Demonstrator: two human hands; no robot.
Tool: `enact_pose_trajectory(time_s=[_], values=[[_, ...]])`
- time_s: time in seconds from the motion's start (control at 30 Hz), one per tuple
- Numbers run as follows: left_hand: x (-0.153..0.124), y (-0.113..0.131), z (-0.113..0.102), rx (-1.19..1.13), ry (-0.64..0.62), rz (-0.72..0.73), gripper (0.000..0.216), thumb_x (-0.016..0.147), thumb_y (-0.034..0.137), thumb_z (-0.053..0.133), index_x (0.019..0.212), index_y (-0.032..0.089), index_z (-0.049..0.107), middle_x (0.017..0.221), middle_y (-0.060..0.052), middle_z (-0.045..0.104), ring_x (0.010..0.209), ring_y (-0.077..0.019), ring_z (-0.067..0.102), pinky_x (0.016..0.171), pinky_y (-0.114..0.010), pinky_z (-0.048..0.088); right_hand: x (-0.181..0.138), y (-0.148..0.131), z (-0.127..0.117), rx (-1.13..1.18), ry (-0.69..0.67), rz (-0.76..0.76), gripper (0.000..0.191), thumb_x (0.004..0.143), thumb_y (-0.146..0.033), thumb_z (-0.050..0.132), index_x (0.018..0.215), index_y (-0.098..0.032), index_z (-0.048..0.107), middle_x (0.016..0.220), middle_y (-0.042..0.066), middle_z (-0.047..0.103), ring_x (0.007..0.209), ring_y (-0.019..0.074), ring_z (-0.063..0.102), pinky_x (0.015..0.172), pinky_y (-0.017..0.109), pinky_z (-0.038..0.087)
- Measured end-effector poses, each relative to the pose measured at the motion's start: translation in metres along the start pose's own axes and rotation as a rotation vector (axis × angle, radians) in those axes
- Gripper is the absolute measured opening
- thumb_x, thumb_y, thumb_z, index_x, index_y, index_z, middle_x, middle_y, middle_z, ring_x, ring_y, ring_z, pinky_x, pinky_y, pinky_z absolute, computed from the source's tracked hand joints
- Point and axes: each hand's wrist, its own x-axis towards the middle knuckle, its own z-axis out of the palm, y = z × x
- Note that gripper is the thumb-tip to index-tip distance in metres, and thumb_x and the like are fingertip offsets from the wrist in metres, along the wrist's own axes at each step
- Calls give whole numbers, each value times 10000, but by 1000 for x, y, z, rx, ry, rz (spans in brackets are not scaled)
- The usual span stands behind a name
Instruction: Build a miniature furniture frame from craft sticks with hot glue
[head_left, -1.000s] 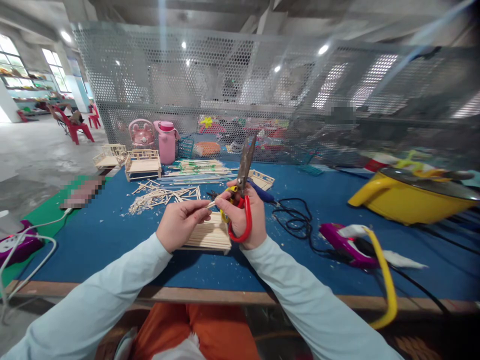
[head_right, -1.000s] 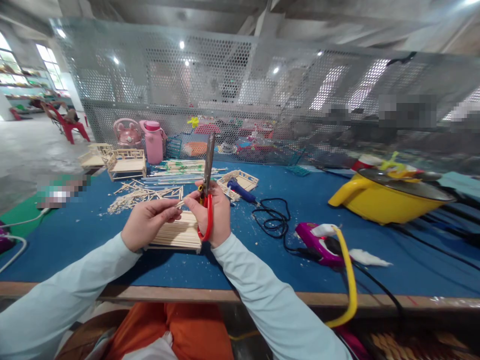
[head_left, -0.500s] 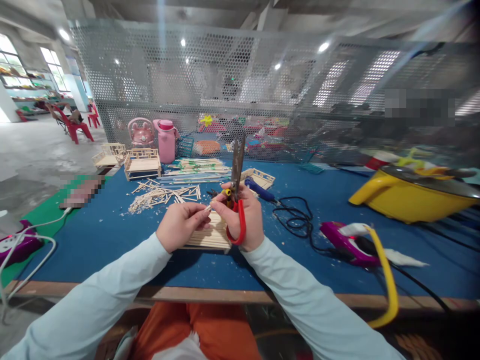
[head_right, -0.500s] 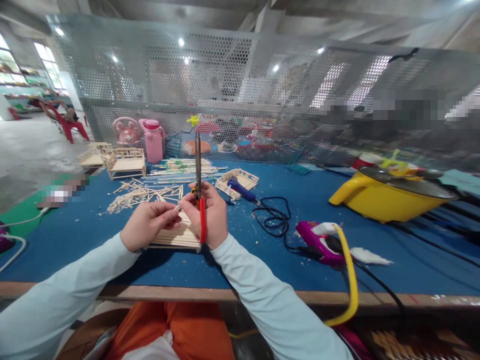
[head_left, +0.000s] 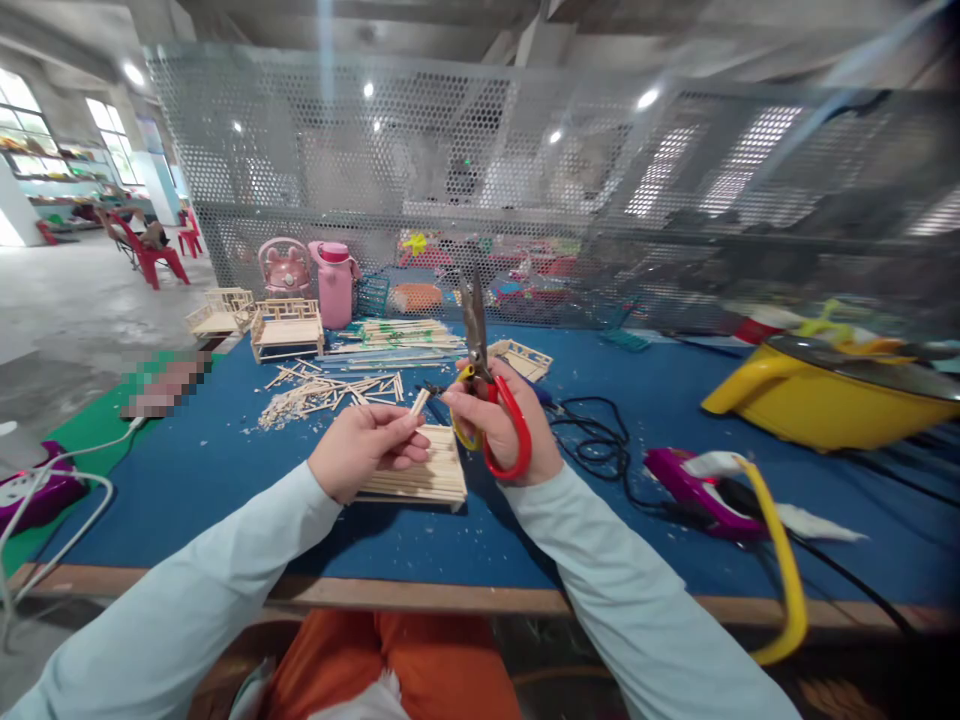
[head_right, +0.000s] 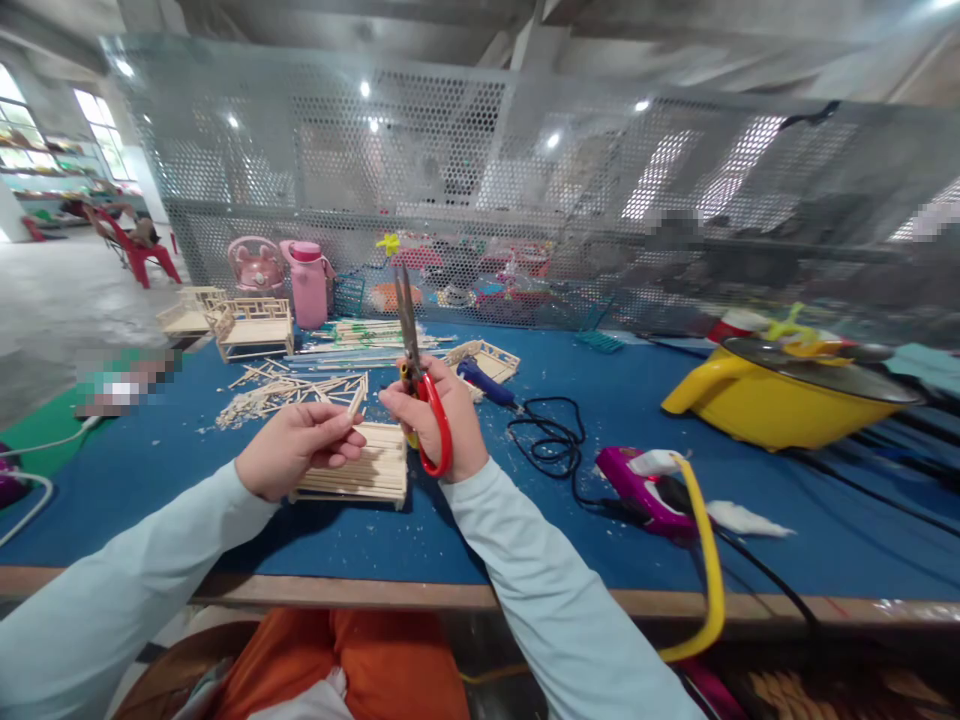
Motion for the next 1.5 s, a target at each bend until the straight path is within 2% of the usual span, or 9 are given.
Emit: enact_pose_trajectory(time_s=[0.3,0.57,0.73,0.83,0.97,1.07,1.23,1.33,1.5], values=[[1,-5,-1,147,-82,70,393,547,437,747,723,101,642,587,-3,625,513,-66,577,500,-162,451,-11,4,11,-83,-15,-100,423,561,-233,748,918,-189,526,687,-30,602,615,106,591,636,265,502],[1,-7,-8,402,-131,224,337,688,440,635,649,107,606,559,10,560,484,-55,503,509,-175,429,-12,1,13,-140,-20,-128,368,584,-199,721,899,-189,531,648,-41,583,572,94,561,587,244,479],[1,-10,-8,431,-149,335,298,721,373,619,853,108,656,599,4,562,512,-69,500,519,-189,435,-10,-2,12,-5,29,-77,329,599,-176,696,876,-204,521,617,-63,566,531,71,530,542,211,454],[2,-15,-5,401,-195,455,426,660,293,691,1057,153,624,676,7,591,551,-72,505,525,-183,442,-7,-1,10,163,78,-8,355,594,-177,693,893,-220,506,614,-79,556,518,66,541,521,193,453],[8,-26,-2,423,-7,615,370,724,245,625,1085,161,625,742,-30,657,563,-92,544,496,-189,458,-7,2,13,332,110,100,404,545,-184,718,891,-218,511,616,-79,569,492,63,549,477,170,446],[10,-28,-4,515,110,895,263,761,153,558,999,184,669,830,-55,696,656,-118,608,569,-208,490,-9,3,18,393,78,185,412,513,-178,730,871,-203,528,583,-74,578,465,60,539,447,155,433],[4,-17,-14,802,52,1314,270,800,97,497,945,224,687,791,-45,689,711,-106,618,648,-204,482,-11,4,20,481,-47,341,393,500,-175,729,853,-191,559,547,-64,581,441,50,518,419,133,418],[-1,-6,-17,937,-13,1297,230,796,138,527,889,256,702,831,-48,684,760,-123,611,706,-239,471,-11,5,17,520,-132,432,394,485,-165,721,853,-187,584,538,-61,571,433,53,510,397,133,409],[-4,9,-7,878,-131,1070,142,782,255,563,807,232,701,1045,-75,663,1003,-198,580,899,-328,424,-9,2,13,390,-206,438,225,530,-264,727,641,-147,571,524,-28,557,429,65,498,392,166,408]])
